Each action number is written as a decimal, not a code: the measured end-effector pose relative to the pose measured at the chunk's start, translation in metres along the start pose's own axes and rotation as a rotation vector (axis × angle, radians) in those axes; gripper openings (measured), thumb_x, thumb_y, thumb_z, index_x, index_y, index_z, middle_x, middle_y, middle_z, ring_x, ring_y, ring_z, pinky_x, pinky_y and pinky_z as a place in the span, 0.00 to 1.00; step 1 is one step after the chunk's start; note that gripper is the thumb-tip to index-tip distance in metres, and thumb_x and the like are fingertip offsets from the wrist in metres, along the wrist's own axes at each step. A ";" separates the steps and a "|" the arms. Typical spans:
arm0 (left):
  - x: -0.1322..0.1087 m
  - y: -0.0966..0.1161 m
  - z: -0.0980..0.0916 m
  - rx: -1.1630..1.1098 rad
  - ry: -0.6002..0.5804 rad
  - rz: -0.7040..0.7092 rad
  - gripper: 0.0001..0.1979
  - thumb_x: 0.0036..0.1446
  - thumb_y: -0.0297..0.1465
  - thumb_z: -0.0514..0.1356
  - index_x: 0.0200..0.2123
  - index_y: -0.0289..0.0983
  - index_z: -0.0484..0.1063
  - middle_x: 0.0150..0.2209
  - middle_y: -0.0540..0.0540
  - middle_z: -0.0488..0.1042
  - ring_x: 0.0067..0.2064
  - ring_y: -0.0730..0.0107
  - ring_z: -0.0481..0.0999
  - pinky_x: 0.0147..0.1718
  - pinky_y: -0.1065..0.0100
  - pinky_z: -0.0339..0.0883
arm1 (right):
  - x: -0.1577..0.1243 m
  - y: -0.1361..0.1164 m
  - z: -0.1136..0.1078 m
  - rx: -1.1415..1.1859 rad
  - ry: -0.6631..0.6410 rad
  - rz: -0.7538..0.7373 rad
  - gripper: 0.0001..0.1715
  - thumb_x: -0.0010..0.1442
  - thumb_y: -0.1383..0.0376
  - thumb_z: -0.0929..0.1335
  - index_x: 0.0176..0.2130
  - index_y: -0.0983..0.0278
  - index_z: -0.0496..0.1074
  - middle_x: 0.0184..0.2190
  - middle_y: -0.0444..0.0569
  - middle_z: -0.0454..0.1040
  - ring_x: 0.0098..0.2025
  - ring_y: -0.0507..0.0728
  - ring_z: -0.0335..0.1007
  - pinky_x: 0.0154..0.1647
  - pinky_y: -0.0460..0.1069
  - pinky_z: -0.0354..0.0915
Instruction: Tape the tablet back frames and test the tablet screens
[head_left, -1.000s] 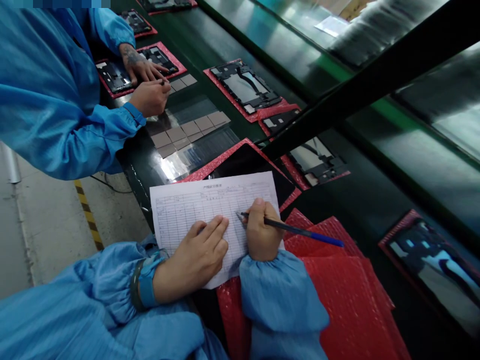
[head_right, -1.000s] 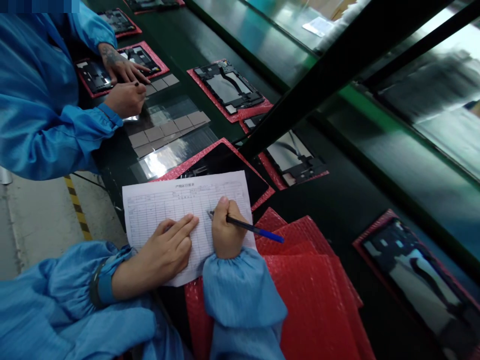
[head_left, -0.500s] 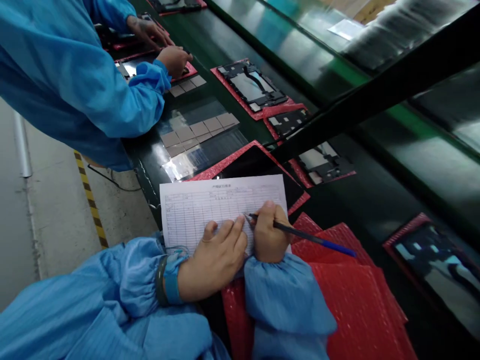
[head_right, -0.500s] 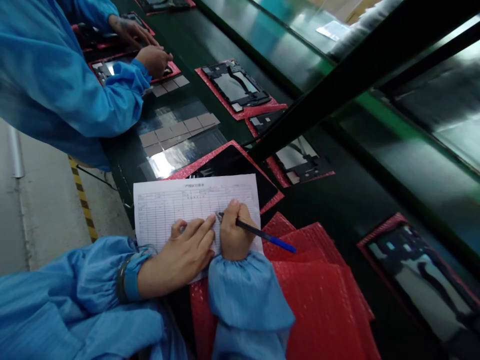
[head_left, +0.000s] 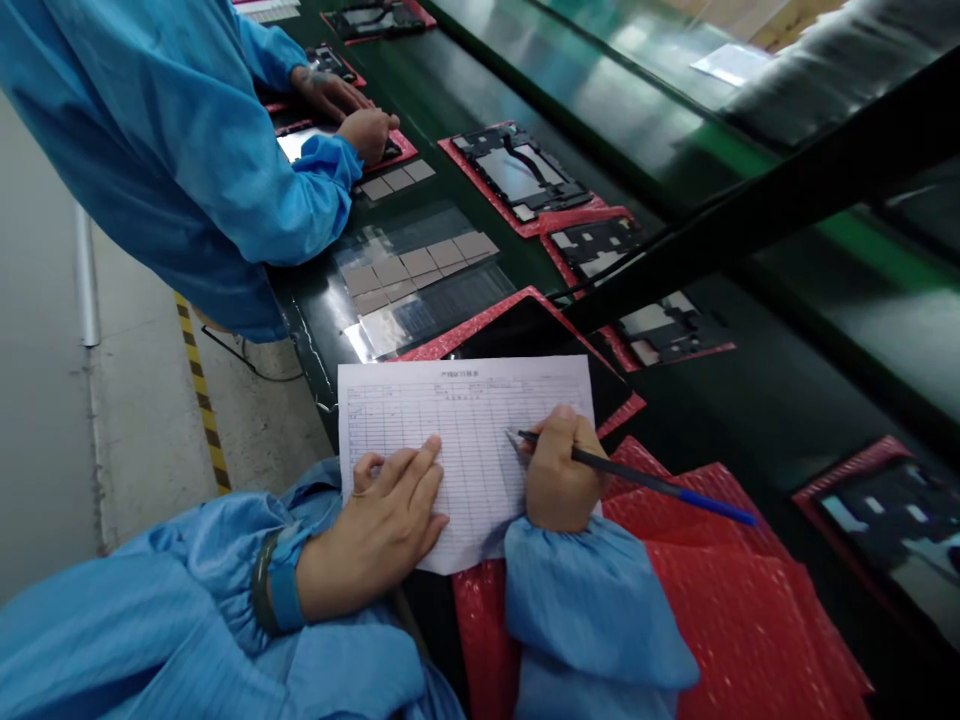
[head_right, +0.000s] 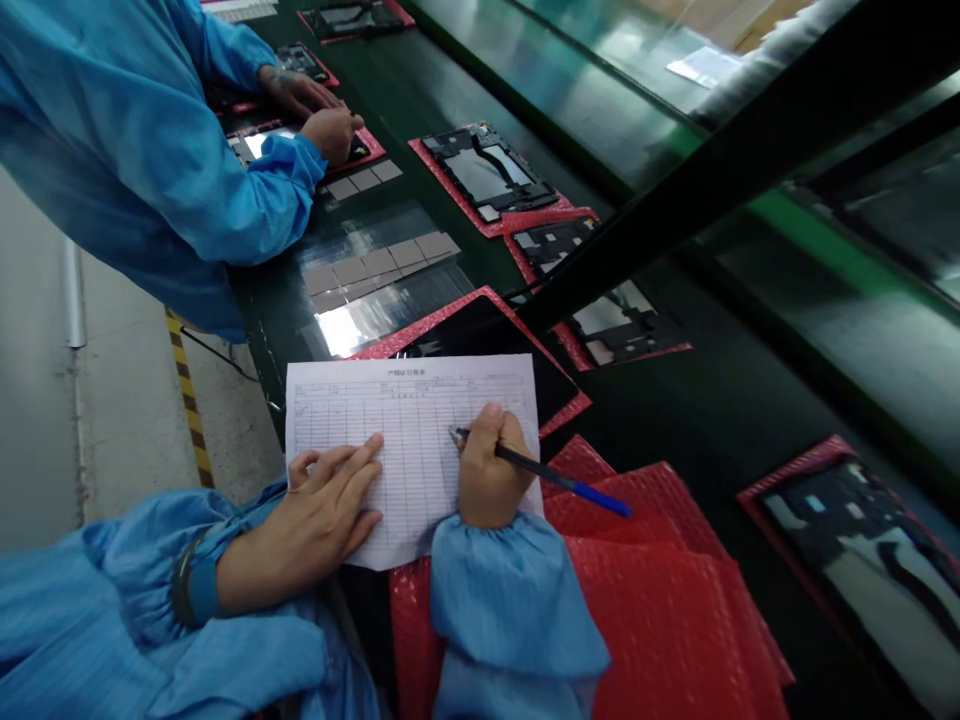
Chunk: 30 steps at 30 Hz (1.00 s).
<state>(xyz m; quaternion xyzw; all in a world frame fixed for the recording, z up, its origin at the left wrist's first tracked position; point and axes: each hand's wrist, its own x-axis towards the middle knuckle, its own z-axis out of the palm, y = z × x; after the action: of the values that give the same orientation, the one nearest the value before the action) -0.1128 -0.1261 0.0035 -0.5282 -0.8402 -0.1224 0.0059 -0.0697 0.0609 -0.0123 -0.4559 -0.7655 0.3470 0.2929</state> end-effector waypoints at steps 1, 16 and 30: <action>-0.002 -0.001 0.000 -0.004 0.007 -0.009 0.16 0.62 0.35 0.52 0.50 0.34 0.67 0.61 0.41 0.65 0.53 0.56 0.66 0.46 0.57 0.56 | 0.000 0.000 0.000 0.000 -0.001 0.006 0.24 0.61 0.49 0.57 0.22 0.60 0.61 0.14 0.43 0.64 0.21 0.53 0.62 0.27 0.50 0.59; -0.021 -0.015 0.000 -0.043 0.069 -0.081 0.15 0.61 0.29 0.52 0.50 0.32 0.66 0.60 0.37 0.66 0.52 0.55 0.67 0.46 0.54 0.56 | 0.003 0.000 0.000 0.068 0.020 0.070 0.25 0.60 0.48 0.59 0.22 0.61 0.63 0.14 0.42 0.64 0.19 0.53 0.62 0.23 0.48 0.59; -0.033 -0.024 0.001 -0.031 0.017 0.106 0.33 0.59 0.48 0.52 0.61 0.32 0.58 0.64 0.36 0.58 0.64 0.49 0.54 0.56 0.50 0.47 | 0.002 0.007 0.002 0.274 -0.037 -0.001 0.35 0.55 0.36 0.57 0.22 0.63 0.64 0.14 0.41 0.64 0.15 0.50 0.59 0.17 0.46 0.56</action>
<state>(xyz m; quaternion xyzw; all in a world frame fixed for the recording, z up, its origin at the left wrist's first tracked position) -0.1198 -0.1648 -0.0073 -0.5710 -0.8089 -0.1393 0.0116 -0.0683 0.0649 -0.0187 -0.4047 -0.7166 0.4563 0.3384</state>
